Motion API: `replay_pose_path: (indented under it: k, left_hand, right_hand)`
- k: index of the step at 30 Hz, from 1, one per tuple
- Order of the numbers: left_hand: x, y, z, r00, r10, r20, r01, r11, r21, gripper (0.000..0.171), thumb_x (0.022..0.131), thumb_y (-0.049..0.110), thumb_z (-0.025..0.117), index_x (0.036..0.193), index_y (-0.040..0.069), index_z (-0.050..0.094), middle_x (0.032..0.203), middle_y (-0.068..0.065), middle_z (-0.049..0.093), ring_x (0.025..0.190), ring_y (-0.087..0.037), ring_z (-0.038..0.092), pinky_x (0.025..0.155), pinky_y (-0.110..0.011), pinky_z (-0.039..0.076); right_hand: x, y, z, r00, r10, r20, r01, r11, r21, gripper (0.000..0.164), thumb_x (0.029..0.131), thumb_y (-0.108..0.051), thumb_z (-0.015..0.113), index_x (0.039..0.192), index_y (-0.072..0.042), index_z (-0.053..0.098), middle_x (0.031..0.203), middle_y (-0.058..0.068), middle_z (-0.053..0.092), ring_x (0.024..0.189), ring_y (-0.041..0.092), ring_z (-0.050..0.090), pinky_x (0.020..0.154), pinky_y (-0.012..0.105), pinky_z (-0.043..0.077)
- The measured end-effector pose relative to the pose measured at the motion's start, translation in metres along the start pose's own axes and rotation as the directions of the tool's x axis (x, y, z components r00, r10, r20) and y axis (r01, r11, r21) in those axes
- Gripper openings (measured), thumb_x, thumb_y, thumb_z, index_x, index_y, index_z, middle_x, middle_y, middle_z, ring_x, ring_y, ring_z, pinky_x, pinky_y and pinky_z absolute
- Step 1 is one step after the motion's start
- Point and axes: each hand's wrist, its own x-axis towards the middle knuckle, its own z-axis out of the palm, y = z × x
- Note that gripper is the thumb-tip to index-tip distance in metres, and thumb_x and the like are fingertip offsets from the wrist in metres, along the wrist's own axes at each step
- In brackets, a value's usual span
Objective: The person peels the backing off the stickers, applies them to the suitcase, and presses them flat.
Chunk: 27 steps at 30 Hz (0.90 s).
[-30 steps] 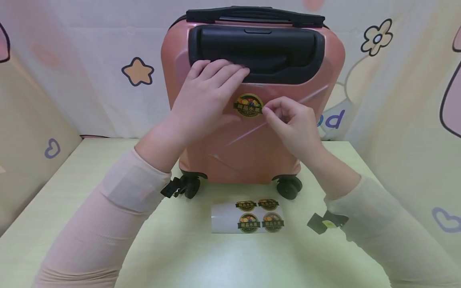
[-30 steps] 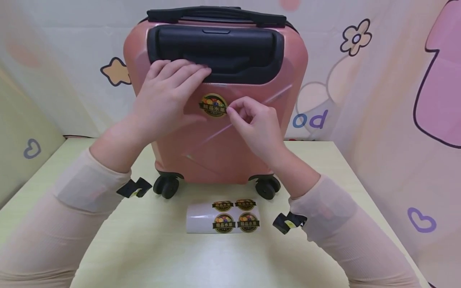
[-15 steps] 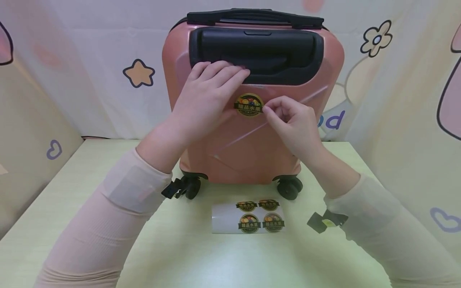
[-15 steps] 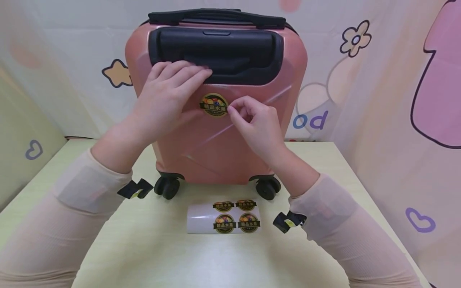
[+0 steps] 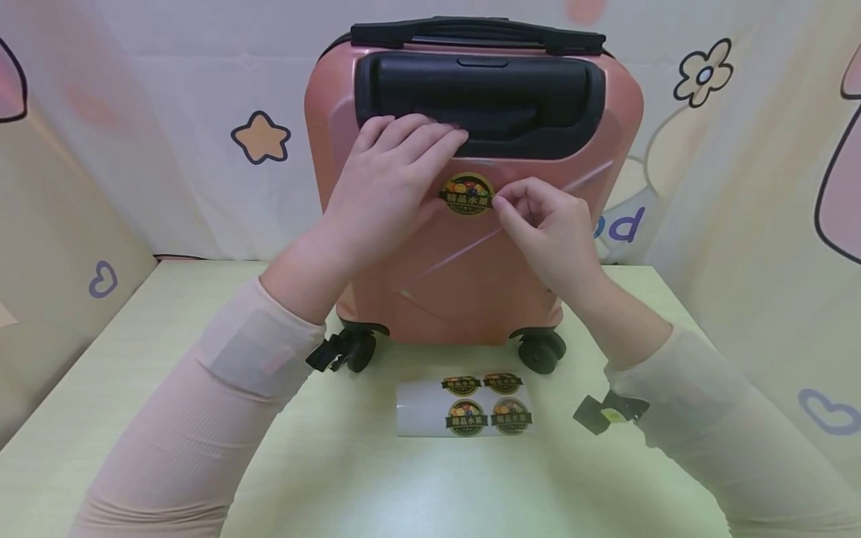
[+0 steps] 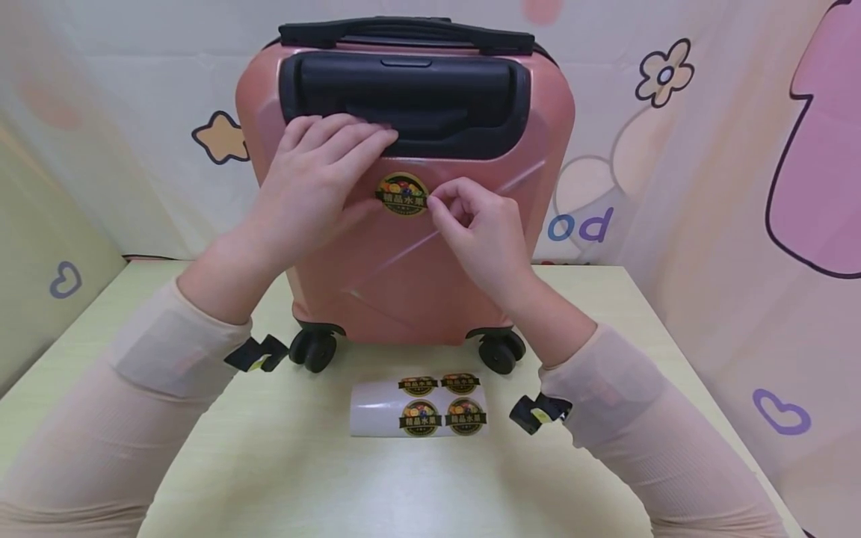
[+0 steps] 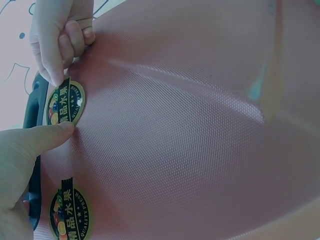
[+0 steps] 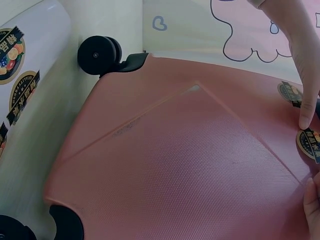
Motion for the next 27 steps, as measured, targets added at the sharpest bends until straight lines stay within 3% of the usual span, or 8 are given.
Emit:
replay_pose_path:
  k: [27]
  left_hand:
    - [0.0008, 0.0025, 0.0022, 0.999, -0.033, -0.024, 0.033, 0.999, -0.015, 0.054, 0.084, 0.024, 0.070, 0.133, 0.011, 0.052, 0.130, -0.005, 0.054, 0.124, -0.022, 0.040, 0.107, -0.039, 0.022]
  right_hand:
    - [0.0007, -0.0001, 0.0011, 1.000, -0.004, -0.009, 0.004, 1.000, -0.002, 0.017, 0.090, -0.019, 0.063, 0.094, -0.003, 0.067, 0.060, 0.006, 0.050, 0.054, 0.014, 0.042, 0.050, 0.024, 0.033]
